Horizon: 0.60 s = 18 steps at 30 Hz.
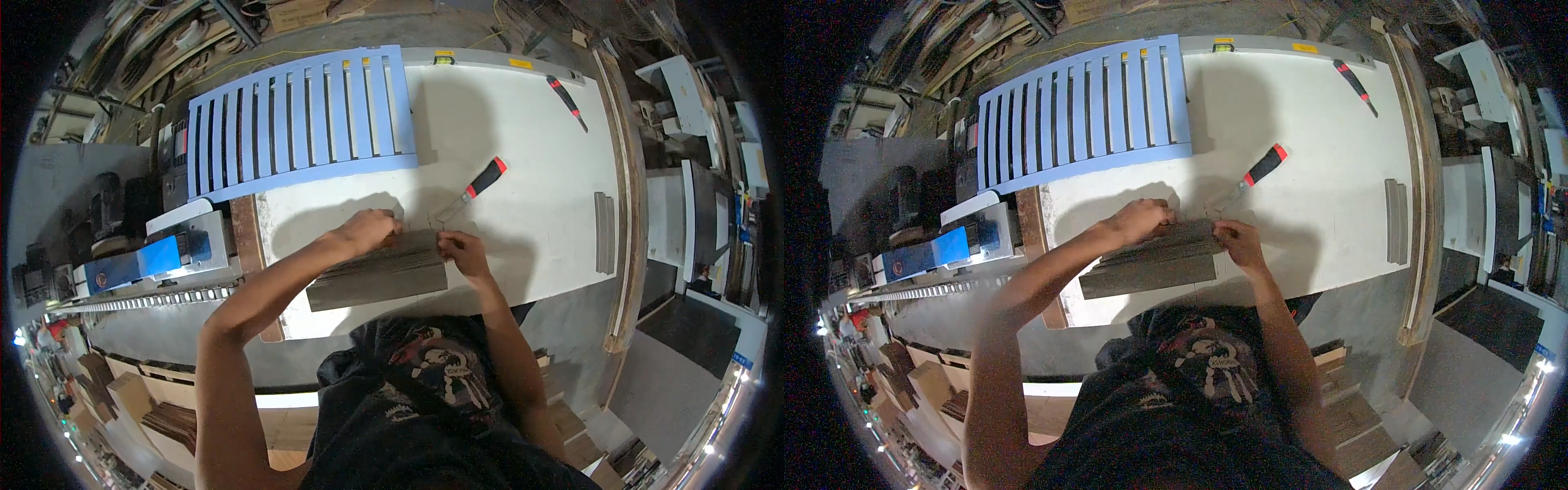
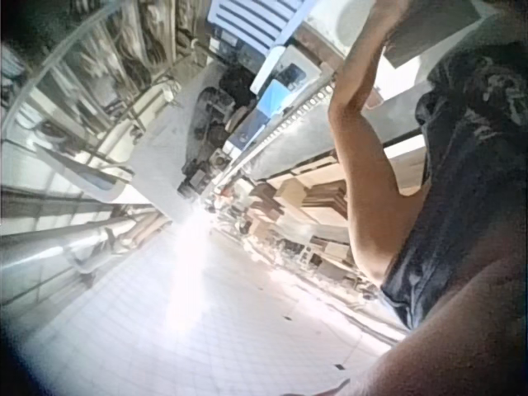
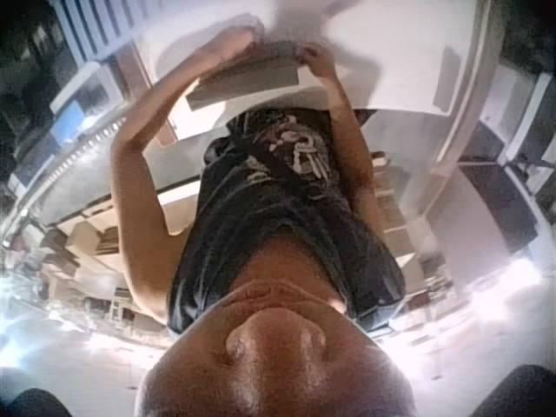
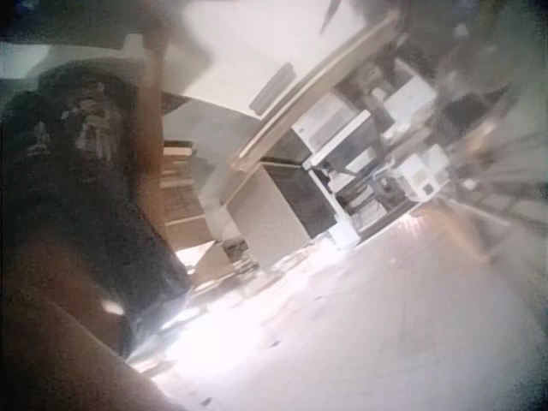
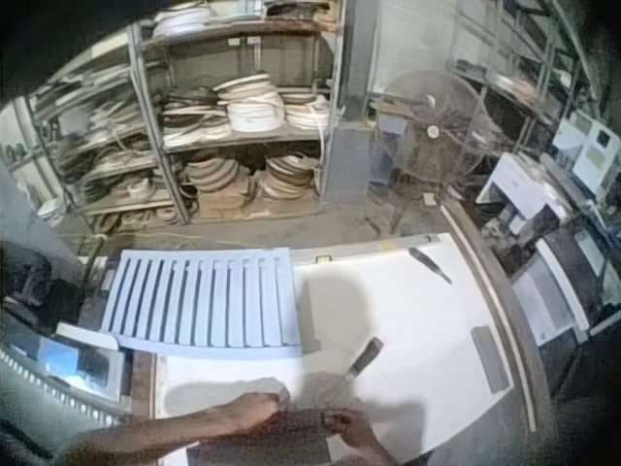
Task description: Processing and stacking wood panels using industrial machinery in a furniture factory.
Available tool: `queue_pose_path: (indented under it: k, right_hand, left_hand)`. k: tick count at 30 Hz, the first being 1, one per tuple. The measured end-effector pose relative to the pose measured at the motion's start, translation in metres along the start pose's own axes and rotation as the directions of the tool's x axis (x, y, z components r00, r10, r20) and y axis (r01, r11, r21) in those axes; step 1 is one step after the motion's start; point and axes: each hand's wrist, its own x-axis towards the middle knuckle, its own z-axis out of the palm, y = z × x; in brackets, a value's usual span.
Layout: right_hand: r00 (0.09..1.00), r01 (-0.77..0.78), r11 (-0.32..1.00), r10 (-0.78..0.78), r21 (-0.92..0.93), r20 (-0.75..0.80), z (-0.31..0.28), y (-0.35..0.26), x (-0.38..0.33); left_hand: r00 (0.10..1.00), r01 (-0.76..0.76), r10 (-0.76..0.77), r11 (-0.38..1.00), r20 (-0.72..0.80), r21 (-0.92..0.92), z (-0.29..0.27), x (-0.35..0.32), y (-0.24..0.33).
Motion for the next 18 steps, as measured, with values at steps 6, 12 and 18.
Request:
queue_pose_path:
  k: [6, 12, 18]
  right_hand:
    - [0.998, 0.062, 0.994, -0.059, -0.086, 0.036, 0.007, -0.008, -0.004]
    - [0.999, -0.010, 0.990, 0.015, -0.139, 0.033, 0.014, -0.021, -0.002]
    - [0.993, 0.074, 0.952, -0.043, -0.299, 0.109, 0.007, -0.018, 0.002]
  left_hand:
    - [0.997, 0.064, -0.067, 0.995, -0.046, -0.078, 0.010, -0.015, -0.015]
    - [0.993, 0.100, -0.107, 0.984, -0.040, -0.147, 0.019, -0.023, -0.023]
    - [0.994, 0.102, -0.105, 0.968, 0.002, -0.231, 0.025, -0.022, -0.028]
